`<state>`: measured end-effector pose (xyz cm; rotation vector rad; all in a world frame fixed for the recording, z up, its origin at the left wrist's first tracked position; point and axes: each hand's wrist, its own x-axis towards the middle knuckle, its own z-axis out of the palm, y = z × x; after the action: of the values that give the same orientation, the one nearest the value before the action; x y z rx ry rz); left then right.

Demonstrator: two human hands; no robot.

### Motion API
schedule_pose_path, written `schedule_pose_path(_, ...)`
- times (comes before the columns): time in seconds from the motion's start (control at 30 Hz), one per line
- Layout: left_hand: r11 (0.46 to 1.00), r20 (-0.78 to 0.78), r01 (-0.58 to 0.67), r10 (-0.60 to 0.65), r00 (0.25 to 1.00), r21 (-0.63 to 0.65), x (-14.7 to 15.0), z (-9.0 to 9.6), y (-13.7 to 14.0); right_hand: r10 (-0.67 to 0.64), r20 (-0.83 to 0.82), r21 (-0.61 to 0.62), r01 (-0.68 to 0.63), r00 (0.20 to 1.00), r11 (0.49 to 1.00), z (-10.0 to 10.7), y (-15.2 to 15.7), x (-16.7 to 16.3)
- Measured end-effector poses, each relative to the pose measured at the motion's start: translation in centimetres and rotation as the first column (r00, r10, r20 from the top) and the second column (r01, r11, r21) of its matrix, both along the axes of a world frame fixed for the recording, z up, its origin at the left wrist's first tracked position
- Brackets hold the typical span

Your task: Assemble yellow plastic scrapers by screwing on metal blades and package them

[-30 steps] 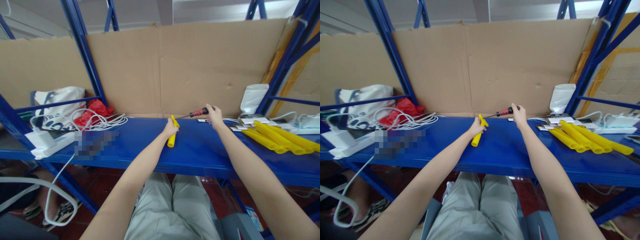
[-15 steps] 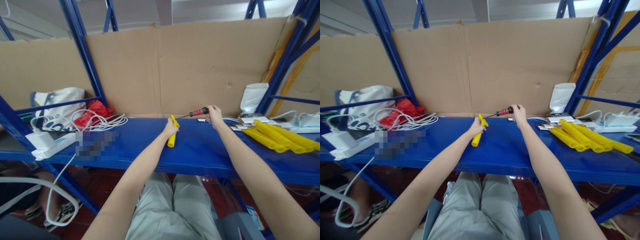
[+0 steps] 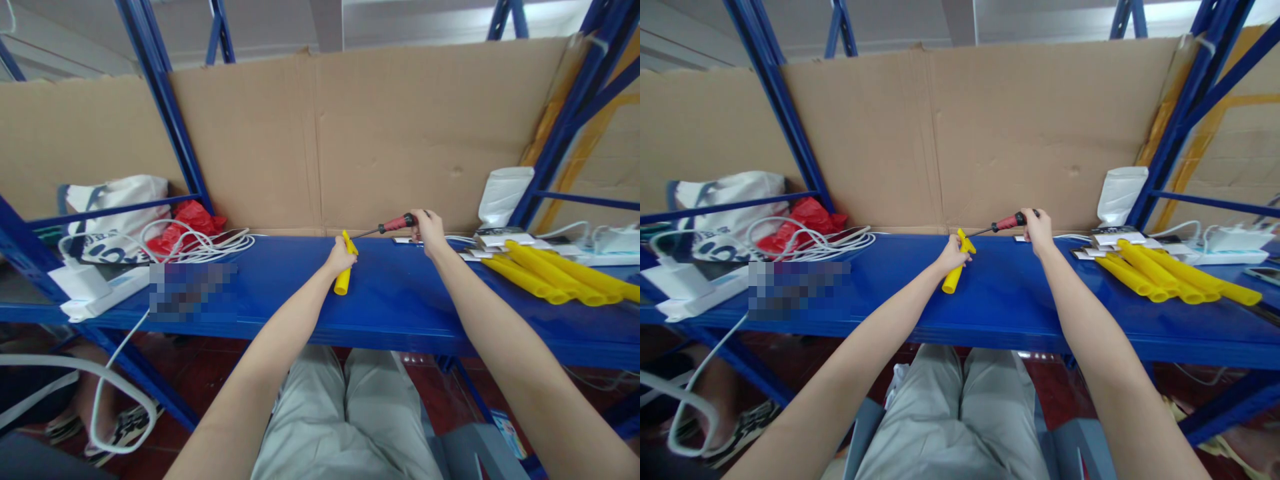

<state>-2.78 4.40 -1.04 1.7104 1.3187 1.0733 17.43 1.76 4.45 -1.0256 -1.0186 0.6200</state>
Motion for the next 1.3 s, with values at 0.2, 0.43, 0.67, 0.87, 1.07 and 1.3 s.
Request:
schedule_pose_path(0.2, 1.0, -0.006, 0.014, -0.014, 1.0, 0.026, 0.1, -0.3, 0.3, -0.015, 0.018, -0.029, 0.016, 1.0, 0.999, 0.1, -0.3, -0.1)
schedule_pose_path(0.43, 0.999, -0.011, 0.017, -0.017, 1.0, 0.041, 0.0, -0.7, 1.0, 0.002, 0.014, -0.021, -0.002, 1.0, 1.0, 0.0, 0.0, 0.3)
schedule_pose_path(0.67, 0.999, -0.005, 0.027, -0.027, 1.0, 0.035, 0.0, -0.6, 0.8, 0.027, -0.013, -0.033, -0.028, 1.0, 0.999, 0.0, -0.2, 0.1)
schedule_pose_path(0.87, 1.0, -0.001, 0.011, -0.011, 1.0, 0.023, 0.0, -0.4, 0.6, -0.005, 0.01, -0.056, 0.005, 1.0, 0.998, 0.1, -0.2, 0.2)
schedule_pose_path(1.07, 1.0, -0.022, 0.001, 0.0, 1.0, 0.025, 0.0, -0.3, 0.5, -0.039, 0.023, -0.036, 0.04, 0.999, 0.999, 0.0, 0.0, 0.2)
schedule_pose_path(1.3, 1.0, -0.002, 0.008, -0.008, 1.0, 0.022, 0.1, -0.3, 0.4, -0.096, 0.051, -0.032, 0.097, 0.994, 0.995, 0.3, -0.4, -0.1)
